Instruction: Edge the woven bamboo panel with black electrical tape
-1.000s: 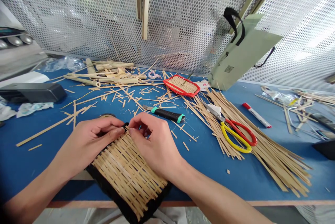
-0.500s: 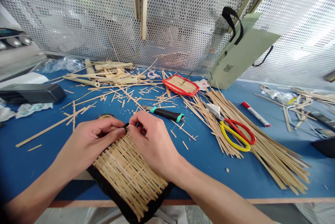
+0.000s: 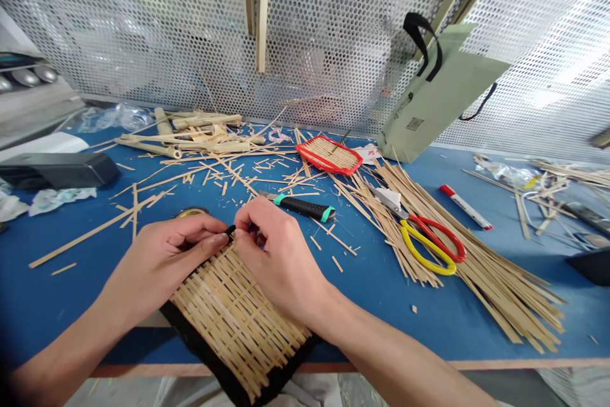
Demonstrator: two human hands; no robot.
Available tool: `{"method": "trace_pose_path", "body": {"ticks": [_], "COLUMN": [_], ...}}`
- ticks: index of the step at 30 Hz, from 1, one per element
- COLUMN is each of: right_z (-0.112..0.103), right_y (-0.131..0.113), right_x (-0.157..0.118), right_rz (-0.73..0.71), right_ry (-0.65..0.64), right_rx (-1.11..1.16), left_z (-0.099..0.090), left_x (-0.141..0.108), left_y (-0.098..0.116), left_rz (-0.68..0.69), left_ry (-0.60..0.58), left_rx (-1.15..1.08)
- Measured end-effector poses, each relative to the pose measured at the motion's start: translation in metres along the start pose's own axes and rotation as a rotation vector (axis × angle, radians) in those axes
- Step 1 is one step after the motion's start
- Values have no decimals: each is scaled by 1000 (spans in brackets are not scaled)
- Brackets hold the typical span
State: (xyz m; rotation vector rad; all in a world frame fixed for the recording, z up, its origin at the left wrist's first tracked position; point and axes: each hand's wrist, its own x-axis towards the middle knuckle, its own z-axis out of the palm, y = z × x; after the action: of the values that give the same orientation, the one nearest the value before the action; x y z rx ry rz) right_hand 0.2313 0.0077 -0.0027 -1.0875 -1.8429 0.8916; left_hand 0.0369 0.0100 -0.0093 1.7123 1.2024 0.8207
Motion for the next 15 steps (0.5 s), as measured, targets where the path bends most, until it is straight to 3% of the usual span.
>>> {"method": "trace_pose_path", "body": {"ticks": [15], "right_z": [-2], "right_y": [0], "right_x": [1], "right_rz": [-99], "right_ry": [3], "right_rx": [-42], "left_z": [1], "left_x": [-1], "left_y": [1], "left_rz": [31], "left_ry": [16], "left_rx": [41]}}
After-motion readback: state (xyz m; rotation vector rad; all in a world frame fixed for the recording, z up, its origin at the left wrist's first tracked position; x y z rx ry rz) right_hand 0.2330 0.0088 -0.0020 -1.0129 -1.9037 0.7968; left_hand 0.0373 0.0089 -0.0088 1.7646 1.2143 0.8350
